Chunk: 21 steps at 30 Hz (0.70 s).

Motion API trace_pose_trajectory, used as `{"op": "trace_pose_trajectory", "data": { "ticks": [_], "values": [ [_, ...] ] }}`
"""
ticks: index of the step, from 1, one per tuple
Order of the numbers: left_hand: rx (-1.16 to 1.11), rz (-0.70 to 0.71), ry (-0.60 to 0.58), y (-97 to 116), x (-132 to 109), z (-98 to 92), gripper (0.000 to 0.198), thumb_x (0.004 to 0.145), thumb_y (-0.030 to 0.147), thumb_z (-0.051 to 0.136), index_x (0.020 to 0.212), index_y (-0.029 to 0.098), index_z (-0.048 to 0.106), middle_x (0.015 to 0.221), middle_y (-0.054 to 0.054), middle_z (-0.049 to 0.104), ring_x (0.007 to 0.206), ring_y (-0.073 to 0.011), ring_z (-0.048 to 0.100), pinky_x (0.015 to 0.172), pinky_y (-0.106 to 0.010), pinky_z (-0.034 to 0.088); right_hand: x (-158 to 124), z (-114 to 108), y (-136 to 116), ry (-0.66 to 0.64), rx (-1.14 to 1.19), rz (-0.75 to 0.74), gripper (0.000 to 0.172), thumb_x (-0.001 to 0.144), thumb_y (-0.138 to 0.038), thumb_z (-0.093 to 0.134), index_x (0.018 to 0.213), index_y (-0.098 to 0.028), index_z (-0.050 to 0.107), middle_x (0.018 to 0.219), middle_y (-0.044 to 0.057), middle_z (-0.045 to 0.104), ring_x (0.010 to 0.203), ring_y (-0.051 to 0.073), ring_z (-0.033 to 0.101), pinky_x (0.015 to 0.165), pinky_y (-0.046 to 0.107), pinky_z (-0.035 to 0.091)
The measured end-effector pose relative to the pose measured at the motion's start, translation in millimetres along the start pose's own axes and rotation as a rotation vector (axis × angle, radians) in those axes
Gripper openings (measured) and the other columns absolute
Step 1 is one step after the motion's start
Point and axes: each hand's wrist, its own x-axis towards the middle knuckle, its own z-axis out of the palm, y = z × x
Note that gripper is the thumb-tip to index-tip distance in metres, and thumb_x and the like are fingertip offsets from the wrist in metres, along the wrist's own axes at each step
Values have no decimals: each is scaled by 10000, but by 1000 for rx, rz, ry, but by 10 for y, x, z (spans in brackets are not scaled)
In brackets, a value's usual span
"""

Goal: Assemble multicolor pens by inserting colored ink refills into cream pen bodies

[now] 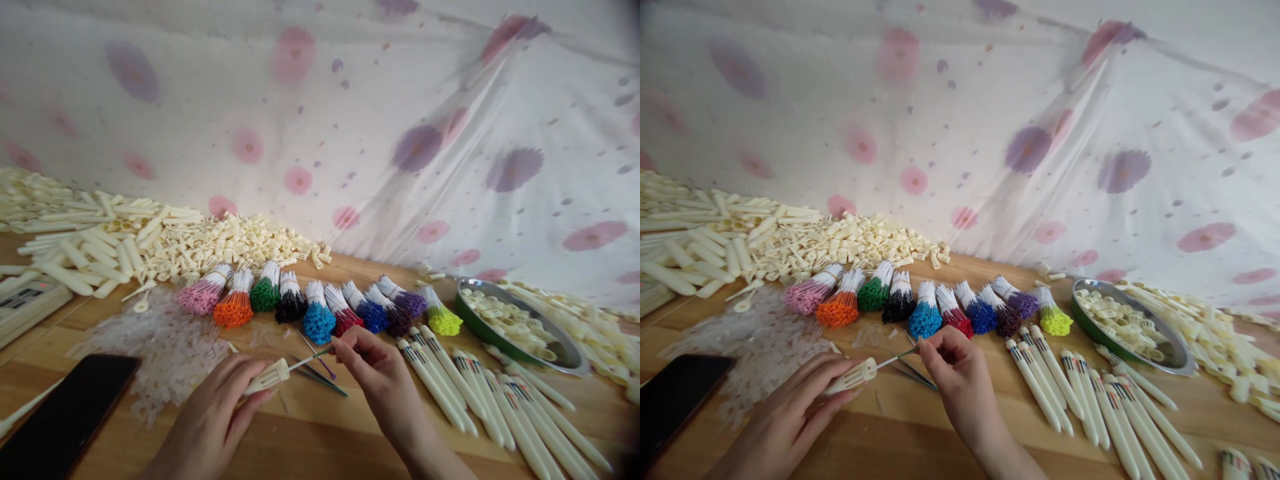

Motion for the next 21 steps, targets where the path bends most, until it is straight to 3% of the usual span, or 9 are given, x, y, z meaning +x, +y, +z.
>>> {"op": "trace_pose_trajectory", "data": {
  "ticks": [9, 21],
  "values": [
    [-5, -21, -47, -46, -43, 29, 218, 866, 228, 487, 1070, 277, 546, 944, -18, 702, 856, -176, 690, 719, -234, 564, -23, 17, -6, -58, -38, -1, 333, 746, -465, 542, 559, -191, 510, 589, 2, 480, 566, 137, 411, 532, 256, 325],
    [91, 75, -54, -32, -43, 21, 200, 895, 271, 456, 1075, 261, 541, 921, -24, 702, 829, -171, 691, 704, -226, 563, -30, 123, 24, -121, 36, 177, 340, 679, -498, 551, 566, -191, 457, 547, -40, 387, 528, 104, 310, 507, 243, 248]
  ]
}}
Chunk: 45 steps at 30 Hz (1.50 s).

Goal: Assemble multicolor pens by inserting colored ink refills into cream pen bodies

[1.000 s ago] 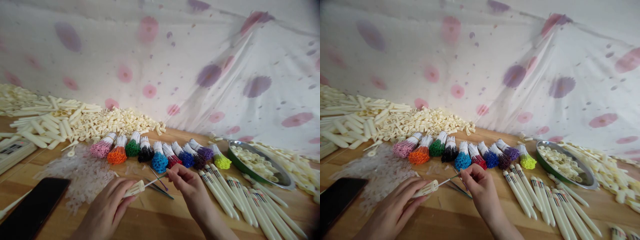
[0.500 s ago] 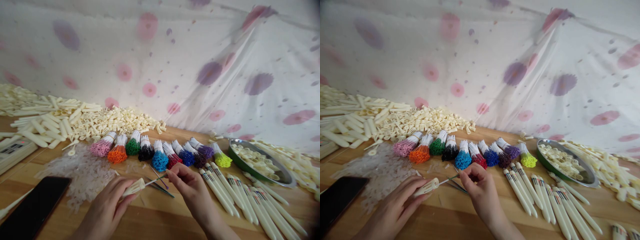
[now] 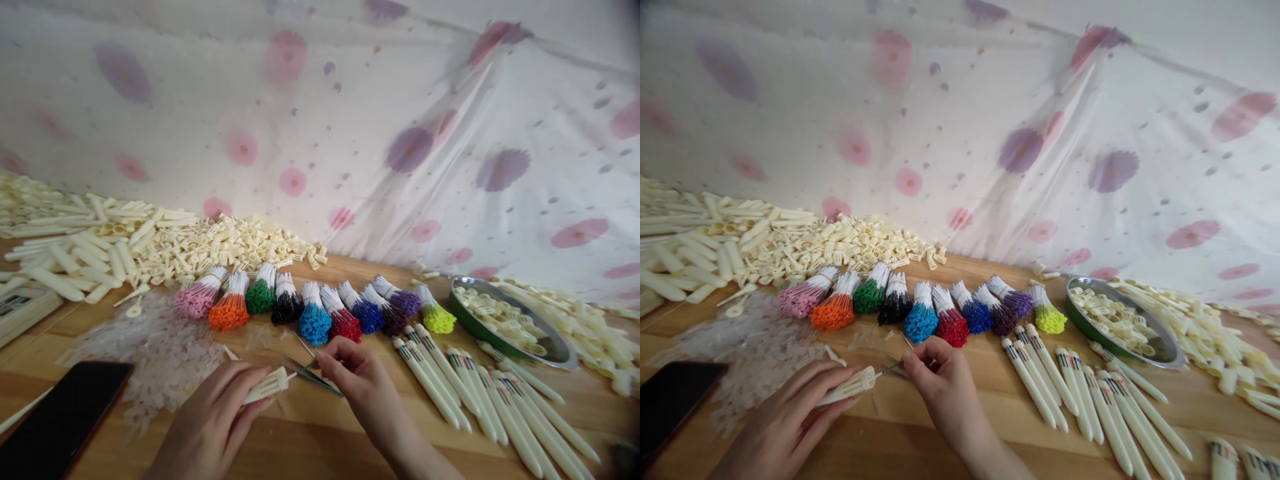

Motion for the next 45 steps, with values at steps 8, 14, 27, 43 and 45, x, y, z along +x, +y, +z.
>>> {"op": "trace_pose_trajectory", "data": {
  "ticks": [8, 14, 27, 43, 45],
  "values": [
    [-8, 8, -56, -9, -30, -9, 214, 892, 287, 479, 1103, 266, 510, 969, -25, 695, 874, -164, 681, 729, -214, 552, -18, 105, 45, -129, 43, 0, 330, 663, -470, 605, 577, -178, 476, 564, -36, 396, 535, 99, 324, 508, 242, 246],
    [-181, -87, -107, -13, -63, 46, 268, 837, 223, 560, 1087, 312, 524, 988, 27, 688, 924, -144, 662, 778, -183, 519, -78, 190, 109, -111, -59, -119, 268, 753, -369, 556, 590, -179, 458, 596, -27, 411, 550, 103, 361, 507, 226, 278],
    [-636, -515, -320, 4, -32, 75, 178, 807, 383, 567, 932, 281, 642, 950, 3, 710, 902, -195, 651, 744, -224, 521, -61, 71, 82, -56, -301, -462, 254, 891, -308, 505, 716, -163, 619, 704, 22, 568, 653, 118, 526, 573, 198, 403],
    [-563, -394, -350, -132, 40, -86, 228, 776, 309, 617, 979, 371, 703, 1001, 52, 734, 929, -160, 666, 800, -161, 507, 183, 74, 430, 10, -1246, -273, 145, 826, -294, 616, 863, -159, 582, 874, 95, 641, 850, 263, 605, 694, 344, 469],
    [-549, -389, -373, -149, 49, -111, 246, 779, 308, 610, 1000, 377, 696, 1016, 53, 731, 934, -162, 664, 807, -166, 507, 174, 85, 427, -16, -1240, -303, 221, 773, -343, 677, 870, -172, 577, 912, 87, 641, 883, 264, 598, 703, 339, 471]
  ]
}}
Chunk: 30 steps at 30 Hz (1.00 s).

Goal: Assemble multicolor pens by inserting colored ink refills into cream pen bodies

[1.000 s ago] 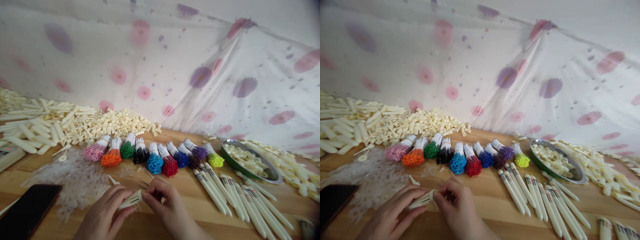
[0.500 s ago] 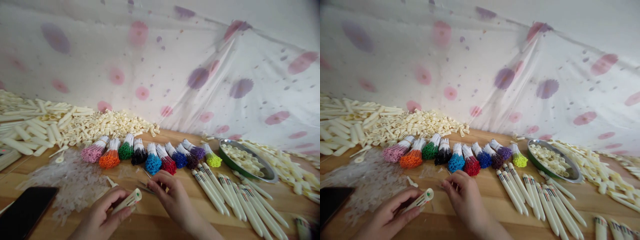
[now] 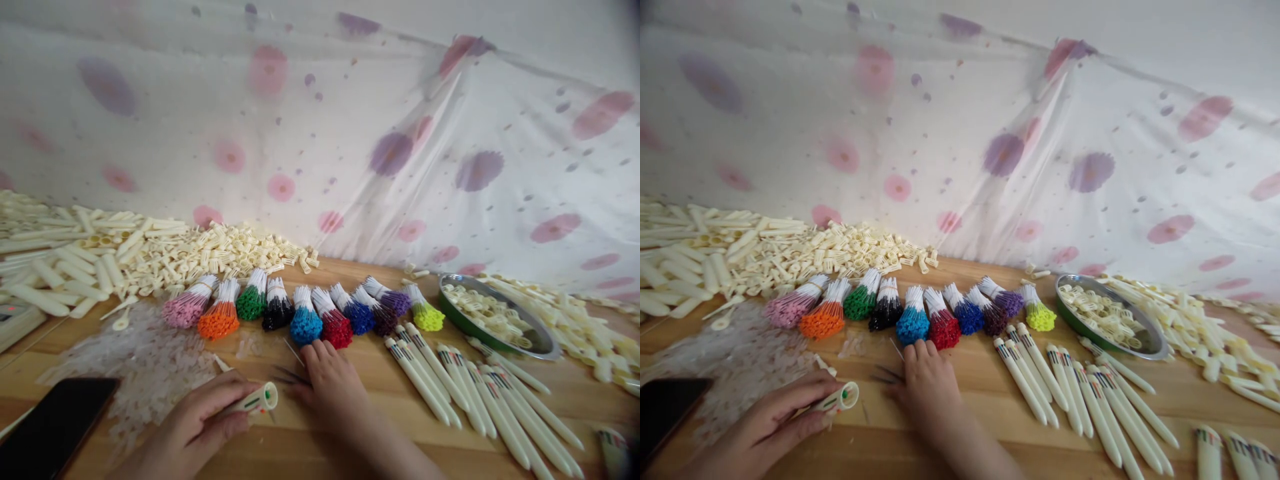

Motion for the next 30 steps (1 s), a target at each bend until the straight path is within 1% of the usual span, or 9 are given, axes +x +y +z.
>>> {"op": "trace_pose_trajectory", "data": {
  "ticks": [6, 9, 11, 12, 15, 17, 19, 25, 30],
  "values": [
    [0, -71, -22, 37, 1, -60, 260, 774, 337, 601, 1009, 388, 698, 1021, 47, 732, 944, -195, 658, 845, -236, 508, 37, -64, 45, -12, 52, -48, 85, 789, -188, 655, 787, -171, 572, 805, 83, 669, 768, 240, 629, 597, 286, 448],
    [-10, -131, -54, 87, 27, -88, 258, 766, 379, 597, 999, 376, 707, 1028, 32, 731, 948, -212, 654, 857, -267, 505, 45, -209, 135, -8, 118, -45, 55, 815, -141, 613, 815, -167, 565, 710, 32, 670, 620, 173, 627, 526, 234, 424],
    [-20, -163, -74, 121, 41, -108, 266, 765, 410, 588, 992, 355, 715, 1019, 16, 732, 905, -209, 658, 847, -271, 506, 23, -339, 203, 35, 187, -79, 41, 843, -137, 578, 861, -172, 564, 739, 14, 670, 631, 139, 622, 551, 210, 432],
    [-26, -174, -78, 135, 46, -117, 270, 769, 421, 579, 986, 342, 719, 997, 9, 734, 860, -199, 661, 836, -268, 508, 3, -407, 234, 83, 237, -129, 43, 856, -144, 564, 887, -173, 565, 783, 18, 670, 681, 133, 622, 593, 208, 444],
    [-61, -166, -96, 155, 48, -134, 274, 786, 431, 560, 977, 317, 721, 866, 10, 727, 712, -157, 634, 771, -238, 517, -87, -590, 281, 315, 388, -425, 85, 893, -157, 517, 954, -161, 575, 851, 43, 659, 765, 140, 587, 673, 235, 454],
    [-112, -147, -133, 153, 43, -131, 277, 796, 440, 556, 983, 309, 714, 788, 20, 698, 671, -143, 611, 699, -210, 517, -153, -679, 266, 425, 366, -594, 136, 912, -137, 469, 992, -147, 579, 877, 57, 665, 787, 153, 564, 686, 257, 453],
    [-163, -147, -173, 144, 34, -117, 271, 811, 446, 547, 971, 300, 710, 744, 27, 662, 676, -139, 604, 656, -192, 507, -207, -737, 221, 487, 279, -678, 187, 930, -127, 420, 1005, -136, 590, 898, 65, 675, 812, 166, 554, 690, 275, 453],
    [-249, -140, -226, 112, -1, -69, 293, 842, 479, 504, 979, 302, 694, 756, 33, 621, 675, -121, 591, 645, -189, 487, -256, -787, 111, 559, 129, -718, 246, 948, -140, 383, 960, -148, 628, 856, 48, 696, 772, 157, 562, 669, 284, 471],
    [-252, -159, -225, 131, 1, -61, 336, 835, 522, 487, 854, 272, 711, 749, 23, 629, 669, -126, 582, 636, -206, 482, -238, -796, 128, 555, 112, -724, 259, 950, -139, 372, 962, -141, 631, 875, 45, 699, 772, 163, 561, 669, 296, 474]
  ]
}}
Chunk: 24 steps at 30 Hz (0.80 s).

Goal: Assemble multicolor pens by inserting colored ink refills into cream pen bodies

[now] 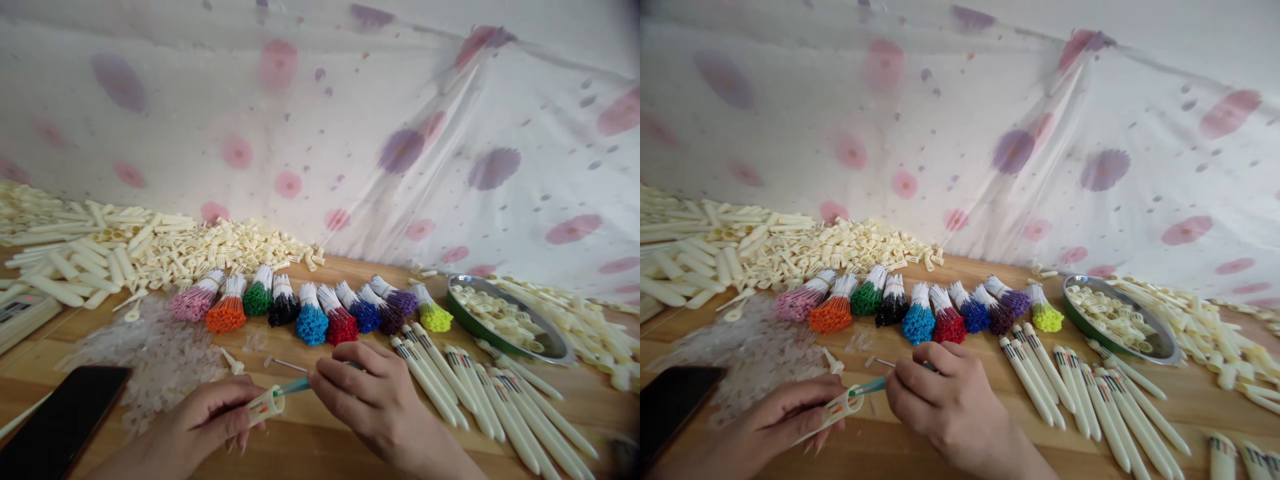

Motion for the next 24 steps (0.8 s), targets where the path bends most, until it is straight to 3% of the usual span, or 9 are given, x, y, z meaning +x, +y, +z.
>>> {"op": "trace_pose_trajectory", "data": {
  "ticks": [7, 12, 19, 24],
  "values": [
    [-146, -33, -23, 11, 7, 26, 417, 775, 616, 510, 813, 251, 710, 767, 9, 633, 640, -115, 556, 626, -211, 470, -49, 18, 14, -16, 31, 31, 248, 953, -150, 374, 996, -150, 618, 905, 54, 696, 799, 164, 558, 681, 295, 467],
    [-320, -159, -109, -38, -7, 7, 564, 727, 704, 475, 899, 220, 709, 655, 14, 601, 528, -80, 474, 506, -178, 406, -86, 6, 26, 20, 13, 73, 238, 953, -146, 377, 989, -140, 613, 912, 63, 694, 819, 175, 555, 663, 297, 458],
    [-222, -271, -177, -12, -48, -1, 513, 842, 605, 395, 942, 205, 700, 568, 35, 543, 470, -68, 387, 468, -166, 346, 36, -72, -42, 39, -8, 3, 249, 943, -120, 392, 950, -157, 638, 862, 32, 711, 781, 151, 577, 634, 276, 485],
    [-182, -296, -158, -22, -52, 10, 509, 857, 587, 374, 919, 204, 704, 540, 34, 511, 453, -74, 366, 436, -171, 309, 56, -82, -53, 46, -12, -17, 247, 941, -119, 400, 944, -157, 644, 855, 25, 714, 785, 149, 577, 633, 276, 489]
  ]
}}
